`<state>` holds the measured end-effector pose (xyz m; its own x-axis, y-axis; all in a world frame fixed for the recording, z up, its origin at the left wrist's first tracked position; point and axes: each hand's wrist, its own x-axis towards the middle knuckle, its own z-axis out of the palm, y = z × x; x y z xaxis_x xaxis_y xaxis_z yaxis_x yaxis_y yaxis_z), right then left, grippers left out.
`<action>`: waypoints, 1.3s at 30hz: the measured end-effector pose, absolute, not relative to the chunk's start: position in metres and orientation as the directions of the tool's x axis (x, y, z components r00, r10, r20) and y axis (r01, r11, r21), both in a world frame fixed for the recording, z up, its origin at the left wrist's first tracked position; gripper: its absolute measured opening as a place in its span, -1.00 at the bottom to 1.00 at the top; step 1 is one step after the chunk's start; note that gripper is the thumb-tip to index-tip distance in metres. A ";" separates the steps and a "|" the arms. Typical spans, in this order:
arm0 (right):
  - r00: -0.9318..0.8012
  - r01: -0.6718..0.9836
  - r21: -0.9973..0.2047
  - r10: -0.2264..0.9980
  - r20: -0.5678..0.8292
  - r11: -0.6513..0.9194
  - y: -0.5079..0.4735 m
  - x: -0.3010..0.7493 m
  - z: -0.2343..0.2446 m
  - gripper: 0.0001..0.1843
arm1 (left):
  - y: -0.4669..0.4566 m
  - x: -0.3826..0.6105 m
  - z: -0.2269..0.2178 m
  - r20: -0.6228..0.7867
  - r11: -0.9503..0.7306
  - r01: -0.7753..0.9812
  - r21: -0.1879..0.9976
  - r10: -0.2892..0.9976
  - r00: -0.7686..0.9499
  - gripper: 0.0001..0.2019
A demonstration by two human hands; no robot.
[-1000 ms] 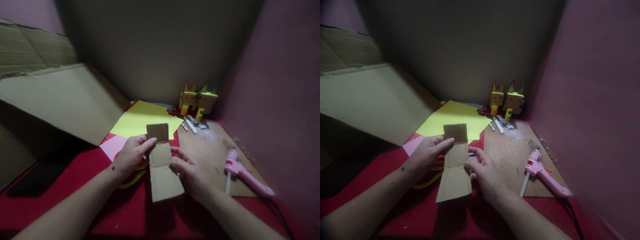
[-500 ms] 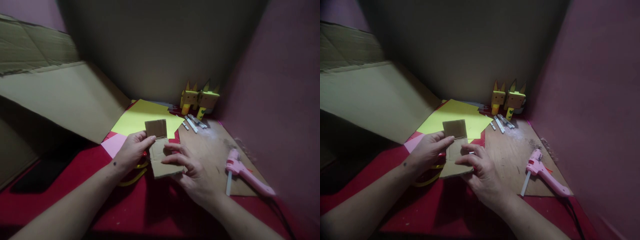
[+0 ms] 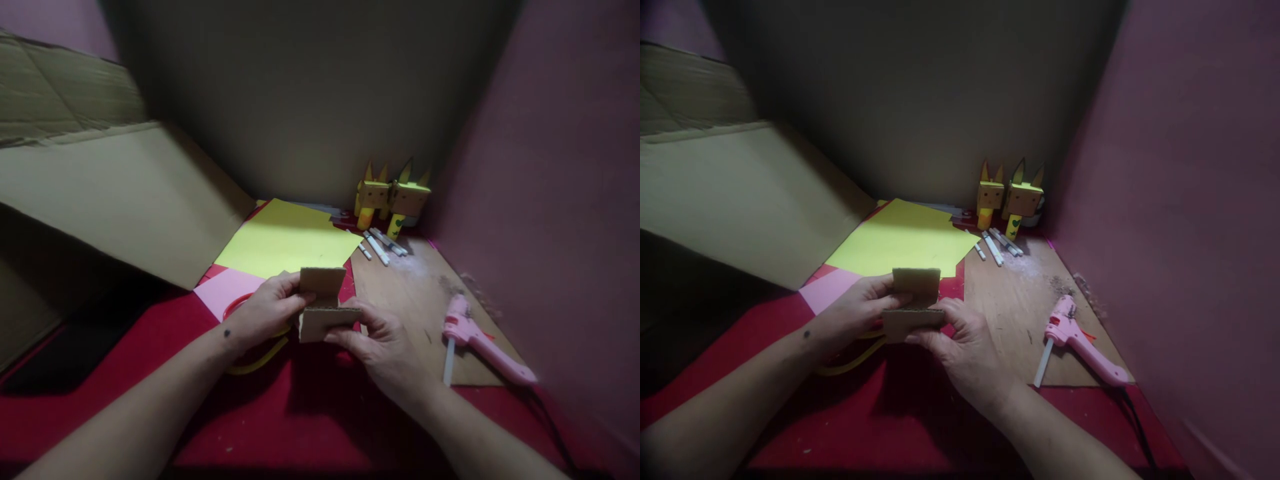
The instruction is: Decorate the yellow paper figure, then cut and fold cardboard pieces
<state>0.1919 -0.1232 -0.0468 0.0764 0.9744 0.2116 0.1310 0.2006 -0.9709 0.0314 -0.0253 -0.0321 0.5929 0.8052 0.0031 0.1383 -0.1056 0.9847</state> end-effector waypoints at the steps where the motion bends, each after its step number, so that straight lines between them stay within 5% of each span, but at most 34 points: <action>1: 0.085 0.104 -0.977 0.977 0.193 0.184 -0.123 0.192 -0.046 -0.96 | -0.026 0.031 -0.032 -0.008 -0.107 0.151 0.983 0.790 0.613 -0.74; 8: 0.102 -0.026 -0.995 0.991 0.092 0.095 -0.119 0.193 -0.050 -0.88 | -0.026 0.028 -0.036 0.029 -0.301 0.264 0.916 0.708 0.706 -0.68; 13: 0.170 0.014 -0.978 0.963 0.207 0.208 -0.117 0.197 -0.047 -0.91 | -0.014 0.023 -0.034 0.110 -0.329 0.216 0.919 0.741 0.662 -0.66; 19: 0.338 0.029 -0.981 0.922 0.188 0.190 -0.108 0.210 -0.043 -0.80 | 0.010 0.003 -0.017 0.262 -0.278 0.045 0.959 0.938 0.225 -0.71; 27: 0.417 0.080 -0.990 0.899 0.135 0.112 -0.113 0.223 -0.041 -0.77 | 0.019 -0.037 -0.003 0.299 -0.290 0.078 0.954 0.940 -0.162 -0.70; 33: 0.414 0.490 -0.871 0.873 0.256 0.023 -0.120 0.240 -0.047 -0.70 | 0.029 -0.046 -0.019 0.250 -0.300 0.408 0.862 0.953 0.173 -0.64; 39: 0.465 0.639 -0.767 0.823 0.326 -0.058 -0.121 0.246 -0.057 -0.52 | 0.045 -0.009 -0.034 0.121 -0.545 0.612 0.573 0.795 0.595 -0.61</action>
